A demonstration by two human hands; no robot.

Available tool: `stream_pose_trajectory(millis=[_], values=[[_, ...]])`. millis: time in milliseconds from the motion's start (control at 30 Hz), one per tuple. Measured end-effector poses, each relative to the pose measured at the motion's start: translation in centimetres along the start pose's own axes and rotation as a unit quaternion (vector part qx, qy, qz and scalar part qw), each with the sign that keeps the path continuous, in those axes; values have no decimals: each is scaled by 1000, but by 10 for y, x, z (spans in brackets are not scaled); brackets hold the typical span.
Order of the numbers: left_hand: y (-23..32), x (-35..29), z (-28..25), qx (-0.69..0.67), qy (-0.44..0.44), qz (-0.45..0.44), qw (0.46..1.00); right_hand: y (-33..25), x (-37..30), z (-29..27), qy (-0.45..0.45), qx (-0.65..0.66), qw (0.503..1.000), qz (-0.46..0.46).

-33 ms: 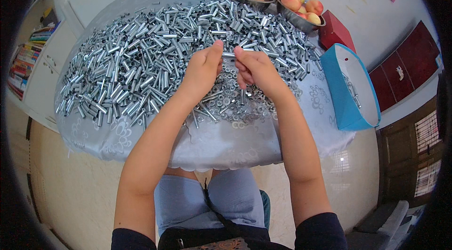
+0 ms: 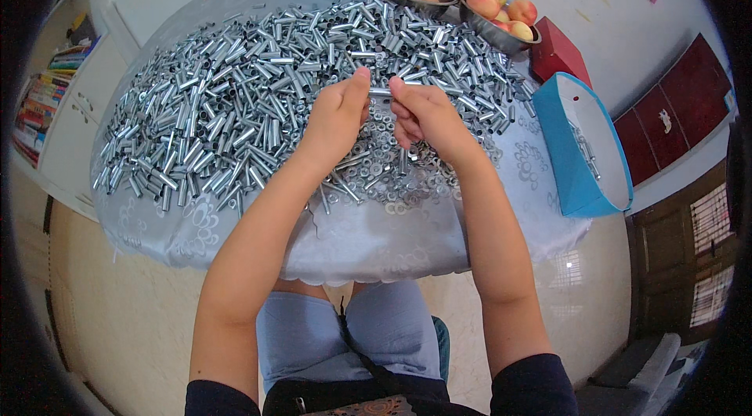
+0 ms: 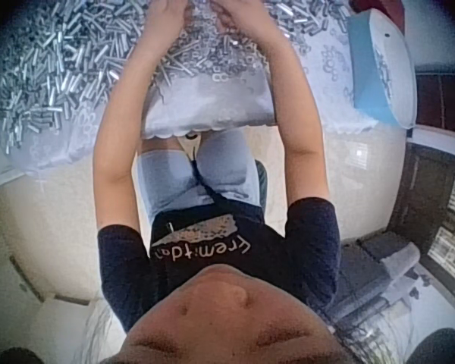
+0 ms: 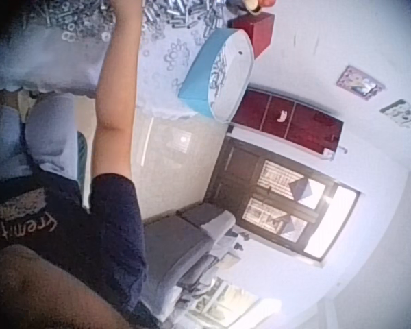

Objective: The person sits at a table covered with a large pile of metal bolts, nuts, and washers. They repeatedly pick up a bolt and a washer, thread the washer onto the bolt, and place the assembled unit back onto the table. The task involves sorting and assembling small hardware components by hand.

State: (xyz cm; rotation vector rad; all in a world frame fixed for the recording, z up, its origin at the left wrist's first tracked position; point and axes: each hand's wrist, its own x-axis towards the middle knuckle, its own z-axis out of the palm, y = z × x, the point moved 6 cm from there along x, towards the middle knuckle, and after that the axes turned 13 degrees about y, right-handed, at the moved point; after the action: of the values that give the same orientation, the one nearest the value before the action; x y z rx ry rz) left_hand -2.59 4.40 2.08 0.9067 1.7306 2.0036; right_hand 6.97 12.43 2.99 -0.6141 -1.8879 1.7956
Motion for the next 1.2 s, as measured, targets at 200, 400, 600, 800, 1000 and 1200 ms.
stream_pose_trajectory(millis=[200,400,600,800,1000,1200], values=[[-2,-2,-4,45,51,63,996,1,4,-12,67,67,994,53],[1,5,-16,-62,103,33,992,-4,10,-137,364,376,843,-124],[-6,8,-15,-92,83,-4,992,-6,-35,-208,612,356,681,-184],[-4,7,-13,-23,76,22,997,18,13,-180,359,405,837,-83],[15,0,-10,229,90,214,945,8,18,-100,343,228,911,-19],[9,-6,-1,377,13,257,890,13,25,-62,274,38,956,-99]])
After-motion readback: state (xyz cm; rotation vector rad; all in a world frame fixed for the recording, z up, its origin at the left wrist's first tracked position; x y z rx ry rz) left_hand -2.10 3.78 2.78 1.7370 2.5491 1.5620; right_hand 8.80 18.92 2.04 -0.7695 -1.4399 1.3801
